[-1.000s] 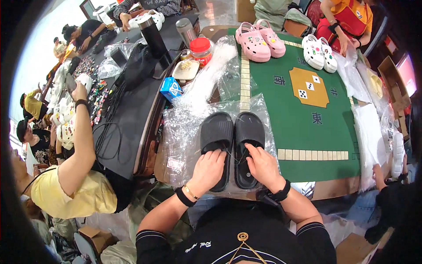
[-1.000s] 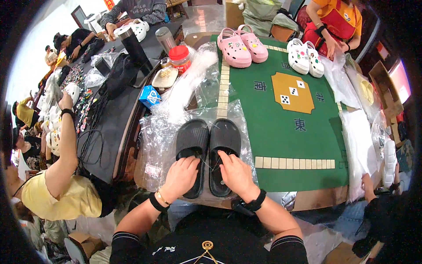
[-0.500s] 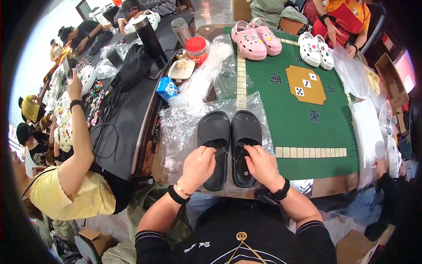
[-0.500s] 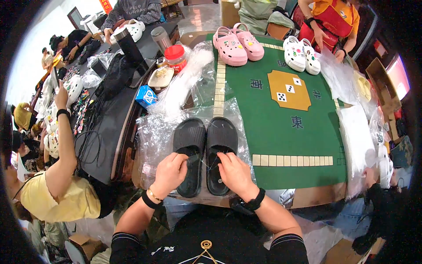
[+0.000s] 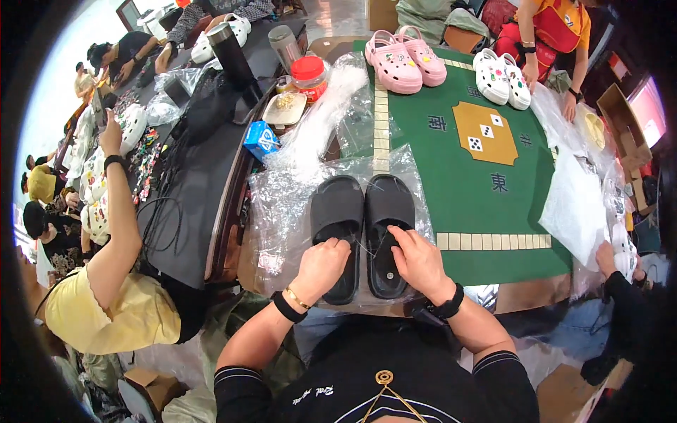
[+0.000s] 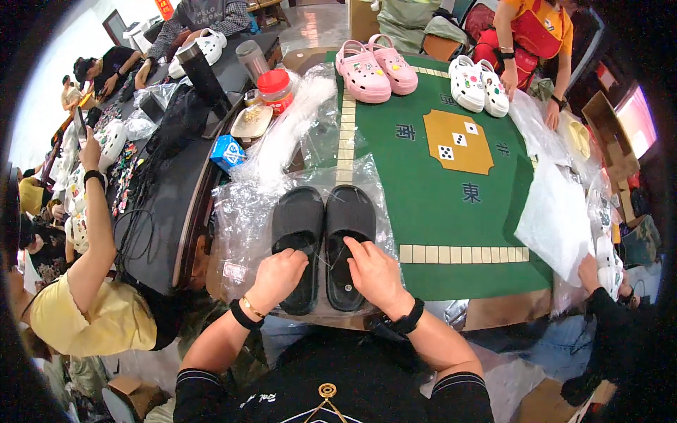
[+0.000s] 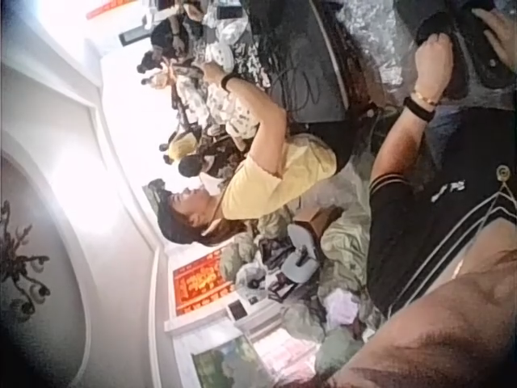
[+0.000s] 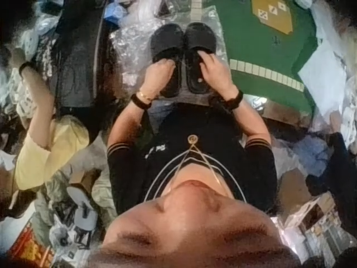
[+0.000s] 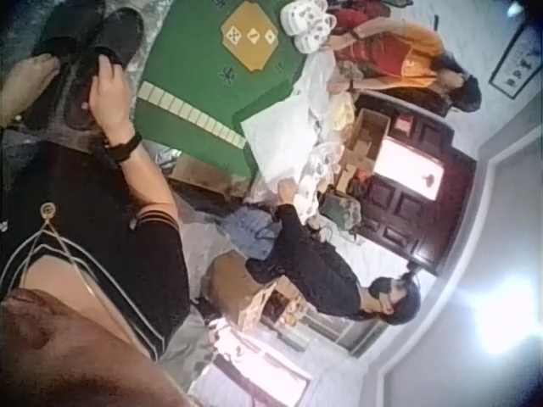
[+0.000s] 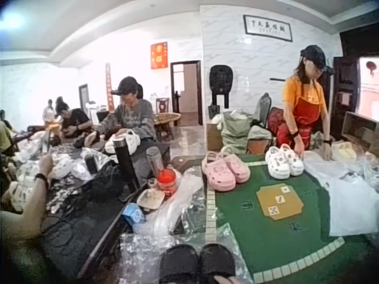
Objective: Packaging pairs of shoes into plastic bags and organizing them on a table.
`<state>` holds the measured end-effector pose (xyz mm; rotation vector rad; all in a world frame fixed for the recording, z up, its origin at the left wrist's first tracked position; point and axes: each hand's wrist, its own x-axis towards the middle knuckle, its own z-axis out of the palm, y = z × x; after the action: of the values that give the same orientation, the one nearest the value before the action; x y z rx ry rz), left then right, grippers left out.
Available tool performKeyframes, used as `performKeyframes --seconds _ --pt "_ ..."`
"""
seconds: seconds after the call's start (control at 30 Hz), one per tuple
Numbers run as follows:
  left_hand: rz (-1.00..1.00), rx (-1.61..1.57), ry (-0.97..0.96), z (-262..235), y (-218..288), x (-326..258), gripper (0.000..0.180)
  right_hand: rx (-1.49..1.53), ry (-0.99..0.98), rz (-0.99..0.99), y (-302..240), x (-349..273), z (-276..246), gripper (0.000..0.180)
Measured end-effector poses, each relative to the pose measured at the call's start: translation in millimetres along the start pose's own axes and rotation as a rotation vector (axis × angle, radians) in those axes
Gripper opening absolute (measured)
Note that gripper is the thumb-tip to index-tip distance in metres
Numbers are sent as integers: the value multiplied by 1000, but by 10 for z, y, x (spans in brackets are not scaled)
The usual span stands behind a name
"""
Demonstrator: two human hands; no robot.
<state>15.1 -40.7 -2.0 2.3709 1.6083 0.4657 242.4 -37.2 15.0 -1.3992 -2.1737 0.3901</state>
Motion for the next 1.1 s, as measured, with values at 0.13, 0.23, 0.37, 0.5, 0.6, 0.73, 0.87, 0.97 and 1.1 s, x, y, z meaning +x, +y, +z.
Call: performKeyframes --seconds 0.13,0.23,0.37,0.5,0.6,0.73,0.87,0.97,1.1 --pt "-2 25 82 35 -13 45 9 79 88 -24 31 9 -29 32" --pt "-18 37 100 32 -3 71 8 131 178 -21 140 110 -78 21" --pt "-1 66 138 47 -19 87 8 174 235 132 329 396 -136 15" --pt "61 134 195 52 -17 101 8 73 101 226 633 774 -46 18" --pt "57 135 207 97 -43 73 7 7 13 266 644 1030 11 25" --pt "72 108 238 130 -48 73 7 -202 -172 275 650 1249 73 24" --pt "91 101 281 170 -44 87 7 -351 -155 250 747 1314 188 17" --pt "72 101 242 179 -60 70 8 -356 -111 238 764 1304 215 14" --pt "79 95 246 156 -68 79 9 -304 -27 169 666 1318 170 16"
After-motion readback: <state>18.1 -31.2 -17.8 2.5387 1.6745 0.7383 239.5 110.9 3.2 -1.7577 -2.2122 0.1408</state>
